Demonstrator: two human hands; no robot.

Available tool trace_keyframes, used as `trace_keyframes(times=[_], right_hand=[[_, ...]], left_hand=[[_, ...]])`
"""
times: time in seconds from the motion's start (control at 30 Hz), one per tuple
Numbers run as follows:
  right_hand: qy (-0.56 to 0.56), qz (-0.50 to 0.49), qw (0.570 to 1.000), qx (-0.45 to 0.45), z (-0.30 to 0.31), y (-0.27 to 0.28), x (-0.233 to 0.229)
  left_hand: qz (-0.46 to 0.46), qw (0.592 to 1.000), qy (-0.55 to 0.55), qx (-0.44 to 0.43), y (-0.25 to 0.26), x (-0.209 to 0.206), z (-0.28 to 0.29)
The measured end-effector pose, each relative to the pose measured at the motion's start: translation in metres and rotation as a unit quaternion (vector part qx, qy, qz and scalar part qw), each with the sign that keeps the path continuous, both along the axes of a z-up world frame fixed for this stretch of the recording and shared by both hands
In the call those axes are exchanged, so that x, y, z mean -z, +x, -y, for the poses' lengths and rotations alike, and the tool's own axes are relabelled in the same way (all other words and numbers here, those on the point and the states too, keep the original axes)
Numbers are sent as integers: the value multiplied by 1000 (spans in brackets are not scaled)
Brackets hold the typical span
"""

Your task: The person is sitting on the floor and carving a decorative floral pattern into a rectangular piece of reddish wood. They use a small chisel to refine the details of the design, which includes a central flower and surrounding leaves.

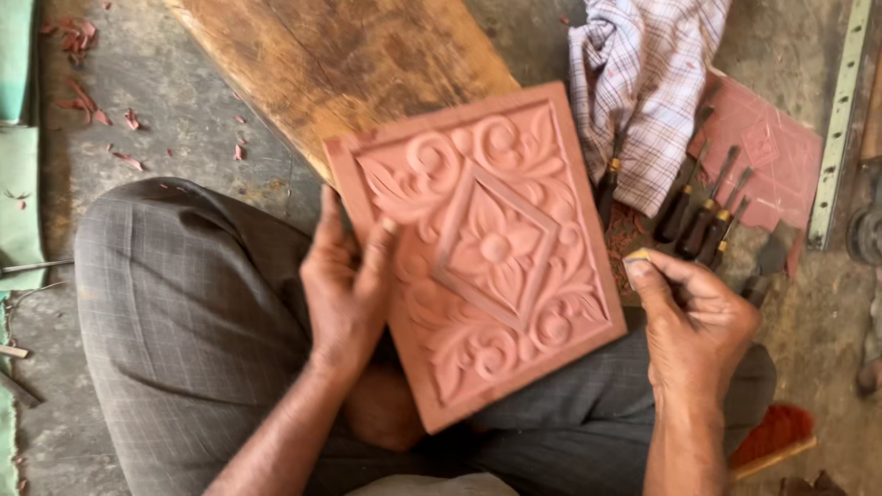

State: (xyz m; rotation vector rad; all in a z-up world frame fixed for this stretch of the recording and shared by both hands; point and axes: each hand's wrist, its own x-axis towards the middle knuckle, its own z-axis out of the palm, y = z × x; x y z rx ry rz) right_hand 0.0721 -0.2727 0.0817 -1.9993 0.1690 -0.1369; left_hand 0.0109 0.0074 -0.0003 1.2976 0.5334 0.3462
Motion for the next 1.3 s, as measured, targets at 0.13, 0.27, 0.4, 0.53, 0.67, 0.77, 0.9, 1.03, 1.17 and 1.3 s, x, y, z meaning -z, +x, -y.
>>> trace_keyframes(times=[0.13,0.27,0.4,0.53,0.67,0.77,0.9,1.03,1.17,1.3], right_hand=[[4,-7,999,38,15,-24,0],[9,-30,998,48,20,-45,12],[19,-46,998,45,27,-60,16],[18,-39,998,37,34,-67,12],[8,-40,999,23,33,-72,10],[23,-49,998,8,25,-73,12],[34,-45,998,-22,14,-78,17],[-47,-48,995,-71,2,-77,16],[-75,-47,989,-118,-15,-78,13],[-162,91,968,-169,-42,-76,9]], left_hand=[[0,1000,-4,-24,3,-10,-3],[9,1000,-24,-16,-3,-11,-4],[6,977,-199,-74,-11,-14,-6],[-142,978,-150,20,-97,-37,25],[-314,886,-82,331,-151,-52,36],[-391,843,-54,365,-138,-62,28],[-310,909,-120,250,-108,-76,34],[-250,943,-130,178,-86,-65,35],[-180,957,-191,121,-80,-51,37],[-144,973,-160,87,-77,-38,40]])
